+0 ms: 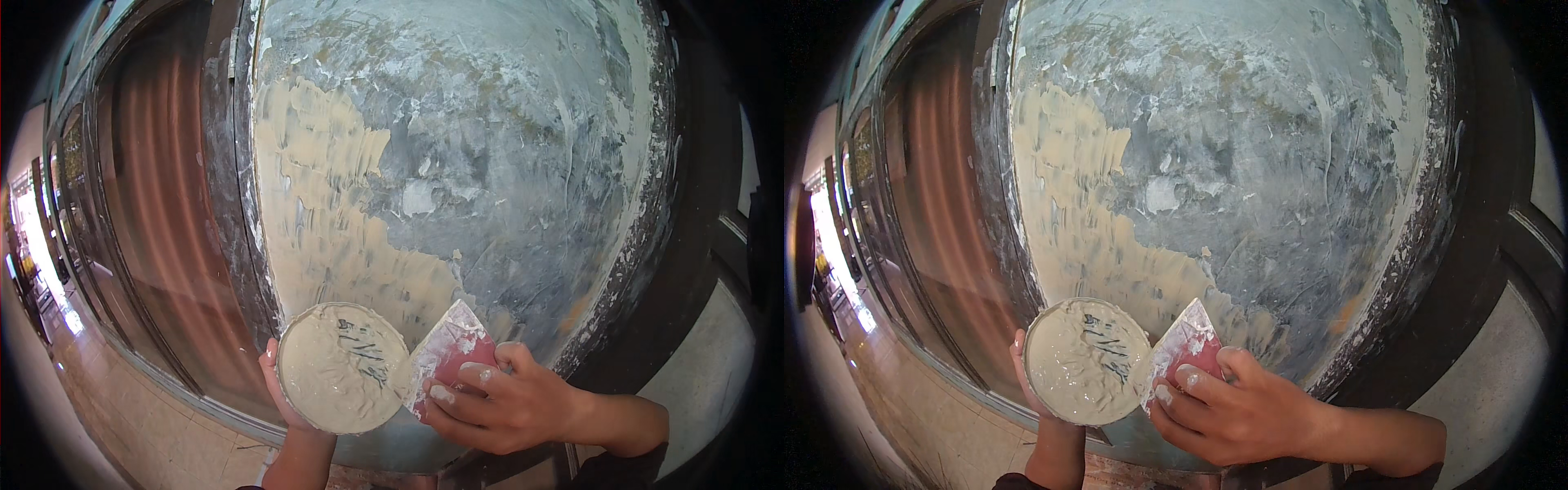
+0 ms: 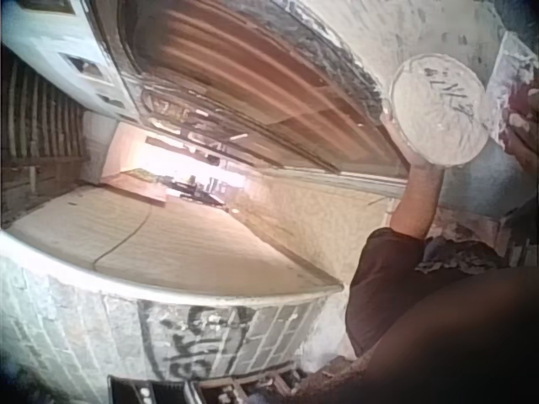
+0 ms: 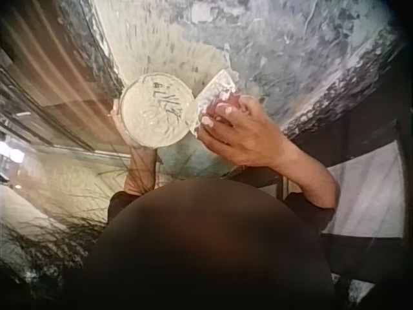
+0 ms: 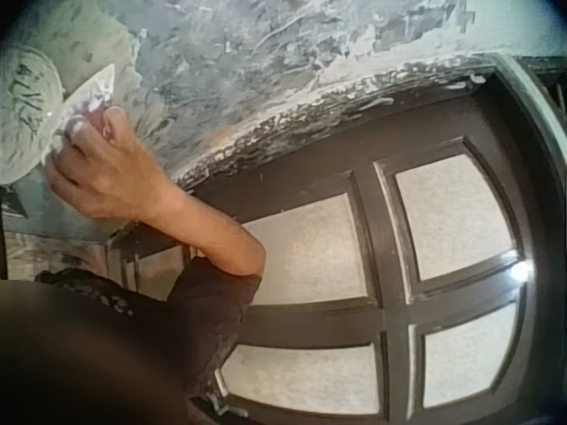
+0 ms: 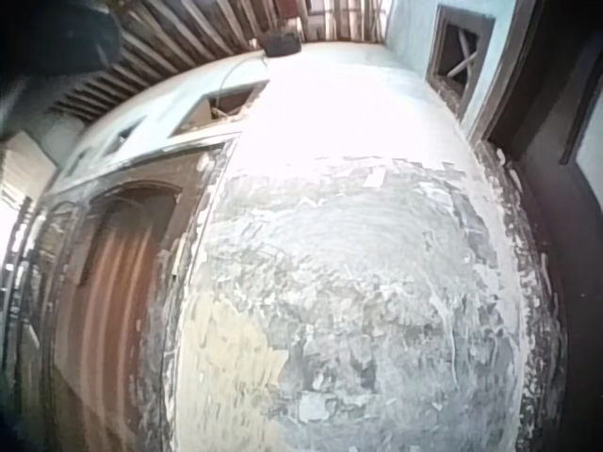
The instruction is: The person applies plaster mix from a container onto a damaged wall using a putty knife, smoothing out the surface.
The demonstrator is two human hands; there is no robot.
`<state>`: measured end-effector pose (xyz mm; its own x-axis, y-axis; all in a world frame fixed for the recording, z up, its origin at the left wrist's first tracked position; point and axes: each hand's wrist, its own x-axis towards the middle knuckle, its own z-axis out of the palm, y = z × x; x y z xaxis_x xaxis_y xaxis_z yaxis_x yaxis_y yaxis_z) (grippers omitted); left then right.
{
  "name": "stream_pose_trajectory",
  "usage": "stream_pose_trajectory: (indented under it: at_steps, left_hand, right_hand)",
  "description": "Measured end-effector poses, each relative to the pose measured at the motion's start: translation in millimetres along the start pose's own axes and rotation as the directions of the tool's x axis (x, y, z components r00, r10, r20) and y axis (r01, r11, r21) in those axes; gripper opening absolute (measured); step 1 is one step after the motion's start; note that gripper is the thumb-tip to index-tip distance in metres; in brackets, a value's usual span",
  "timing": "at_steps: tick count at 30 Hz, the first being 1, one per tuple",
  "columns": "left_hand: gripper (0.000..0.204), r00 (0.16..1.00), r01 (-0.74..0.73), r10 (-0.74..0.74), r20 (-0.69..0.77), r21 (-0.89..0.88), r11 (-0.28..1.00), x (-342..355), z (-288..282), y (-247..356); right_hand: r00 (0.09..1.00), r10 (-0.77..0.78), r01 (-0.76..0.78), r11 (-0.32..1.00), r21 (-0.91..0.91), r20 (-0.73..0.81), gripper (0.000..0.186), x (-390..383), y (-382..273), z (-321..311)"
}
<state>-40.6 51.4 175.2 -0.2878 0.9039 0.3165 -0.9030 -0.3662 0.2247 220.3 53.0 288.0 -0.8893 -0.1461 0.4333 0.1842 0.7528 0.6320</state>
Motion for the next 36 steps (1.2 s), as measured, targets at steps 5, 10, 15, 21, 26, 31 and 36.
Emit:
stream_pose_trajectory:
  at_steps: [5,10,15,21,26,31,36]
  left_hand:
    - [0.073,0.998,0.008,-0.004,0.062,-0.06,0.998,0.6,0.6,1.3]
    - [0.073,0.997,0.011,-0.011,0.079,0.007,1.0,1.3,1.6,1.0]
    - [0.073,0.997,0.021,-0.02,0.073,-0.013,1.0,0.0,4.9,-2.4]
    - [0.075,0.991,0.057,-0.056,0.125,-0.008,0.998,2.4,2.3,-4.3]
    - [0.08,0.996,0.067,-0.069,0.052,0.031,0.997,3.0,0.9,-2.8]
    - [0.078,0.998,0.045,-0.045,0.054,-0.003,0.999,2.7,1.1,3.4]
    - [0.078,0.996,0.005,-0.005,0.088,0.007,1.0,9.2,-6.4,22.7]
  right_hand:
    - [1.0,-0.004,0.004,1.0,0.029,-0.007,0.03,-0.6,-1.4,3.6]
    - [1.0,0.007,-0.007,0.999,0.042,-0.005,0.03,-1.8,-3.6,7.9]
    - [0.998,0.043,-0.039,0.997,0.063,-0.052,0.03,-4.2,-3.0,17.0]
    - [0.991,0.105,-0.105,0.994,0.008,-0.082,0.028,-4.4,-0.1,16.9]
    - [0.972,0.222,-0.227,0.971,-0.07,-0.074,0.022,9.0,14.0,7.7]
    - [0.896,0.35,-0.36,0.933,0.012,-0.274,0.02,29.9,60.0,8.1]
    - [0.789,0.501,-0.495,0.861,0.114,-0.356,0.023,72.6,96.6,8.7]
